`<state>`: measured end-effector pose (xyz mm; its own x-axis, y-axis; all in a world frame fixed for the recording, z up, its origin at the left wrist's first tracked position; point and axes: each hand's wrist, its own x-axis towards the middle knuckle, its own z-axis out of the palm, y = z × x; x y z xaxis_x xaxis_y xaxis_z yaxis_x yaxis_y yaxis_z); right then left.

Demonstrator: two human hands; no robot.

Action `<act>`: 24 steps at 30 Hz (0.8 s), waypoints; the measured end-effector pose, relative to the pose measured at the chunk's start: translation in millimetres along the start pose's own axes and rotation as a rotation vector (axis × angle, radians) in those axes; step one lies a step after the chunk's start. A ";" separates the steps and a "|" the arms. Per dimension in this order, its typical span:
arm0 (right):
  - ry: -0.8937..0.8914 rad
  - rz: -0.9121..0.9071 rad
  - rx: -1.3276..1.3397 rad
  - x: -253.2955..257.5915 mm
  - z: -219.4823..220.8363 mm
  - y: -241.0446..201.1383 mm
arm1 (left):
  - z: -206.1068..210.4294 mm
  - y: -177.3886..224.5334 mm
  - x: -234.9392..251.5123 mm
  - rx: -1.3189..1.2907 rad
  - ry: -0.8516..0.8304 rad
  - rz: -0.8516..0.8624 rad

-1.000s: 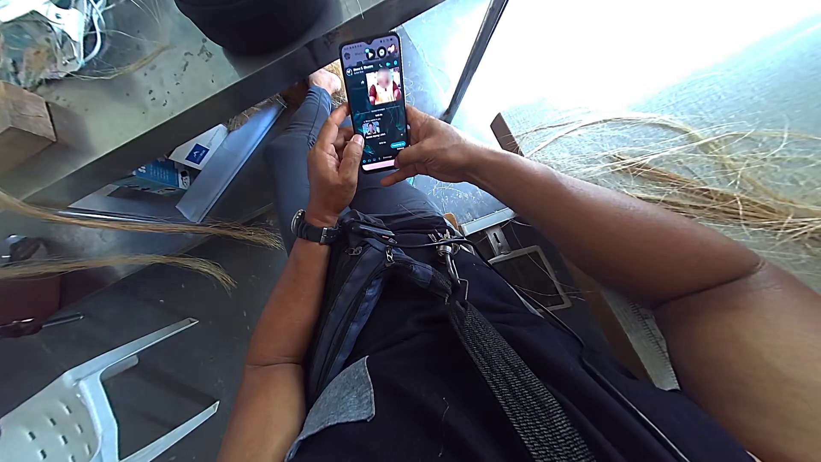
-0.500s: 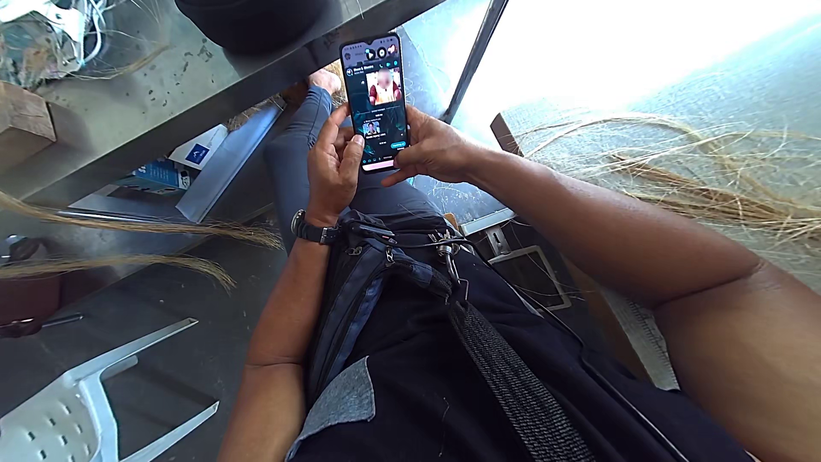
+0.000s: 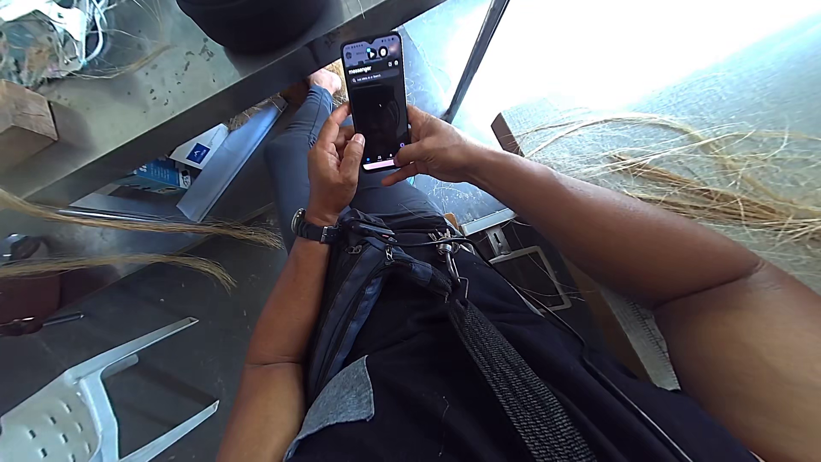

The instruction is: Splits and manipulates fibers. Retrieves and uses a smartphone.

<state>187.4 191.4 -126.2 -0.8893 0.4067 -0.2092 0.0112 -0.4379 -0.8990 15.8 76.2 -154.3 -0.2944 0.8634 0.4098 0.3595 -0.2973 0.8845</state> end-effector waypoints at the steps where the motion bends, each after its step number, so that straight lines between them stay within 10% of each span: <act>1: 0.003 -0.003 0.000 0.0 -0.2 0.2 | 0.0 -0.2 0.0 -0.006 0.001 0.001; 24: 0.067 0.024 0.043 0.0 -1.7 -2.8 | -0.3 -3.9 0.0 0.002 0.032 0.032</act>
<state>188.1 194.0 -124.3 -0.8562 0.4479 -0.2574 0.0117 -0.4814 -0.8764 14.1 77.3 -157.7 -0.3110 0.8398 0.4449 0.3712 -0.3236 0.8703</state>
